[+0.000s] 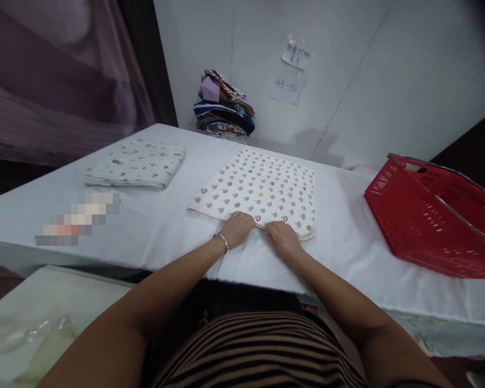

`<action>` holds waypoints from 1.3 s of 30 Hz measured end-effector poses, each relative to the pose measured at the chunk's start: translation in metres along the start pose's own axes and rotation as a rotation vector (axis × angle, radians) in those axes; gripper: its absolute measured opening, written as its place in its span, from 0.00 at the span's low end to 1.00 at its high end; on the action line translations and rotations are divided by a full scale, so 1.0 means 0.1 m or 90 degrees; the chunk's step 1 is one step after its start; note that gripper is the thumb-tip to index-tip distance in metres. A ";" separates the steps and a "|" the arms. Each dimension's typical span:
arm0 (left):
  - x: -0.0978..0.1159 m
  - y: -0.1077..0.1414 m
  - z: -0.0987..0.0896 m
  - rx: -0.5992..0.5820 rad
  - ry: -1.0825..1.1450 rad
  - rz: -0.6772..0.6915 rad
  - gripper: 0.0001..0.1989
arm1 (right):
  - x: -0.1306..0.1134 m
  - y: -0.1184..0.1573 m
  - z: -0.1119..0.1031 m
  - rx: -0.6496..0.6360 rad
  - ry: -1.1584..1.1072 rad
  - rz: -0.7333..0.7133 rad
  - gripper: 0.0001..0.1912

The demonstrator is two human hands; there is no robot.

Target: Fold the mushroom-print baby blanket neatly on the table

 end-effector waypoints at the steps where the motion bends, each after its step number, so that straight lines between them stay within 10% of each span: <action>1: 0.00 0.00 0.01 -0.006 -0.003 -0.001 0.09 | -0.01 -0.02 0.02 -0.014 0.007 -0.001 0.11; 25: -0.04 0.06 0.06 -0.049 0.022 -0.064 0.08 | -0.06 -0.19 0.25 0.012 -0.012 0.008 0.13; 39: -0.76 0.34 -0.16 -0.067 0.029 -0.218 0.14 | -0.06 -0.21 0.21 -0.026 -0.018 0.034 0.13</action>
Point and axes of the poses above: each hand's wrist, its own y-axis away from the middle knuckle, its own z-axis out of the palm, x = y × z, the point moved 6 cm from there along -y, towards the middle knuckle, and after that the axes turned 3 degrees about -x, right-handed, at the moved point
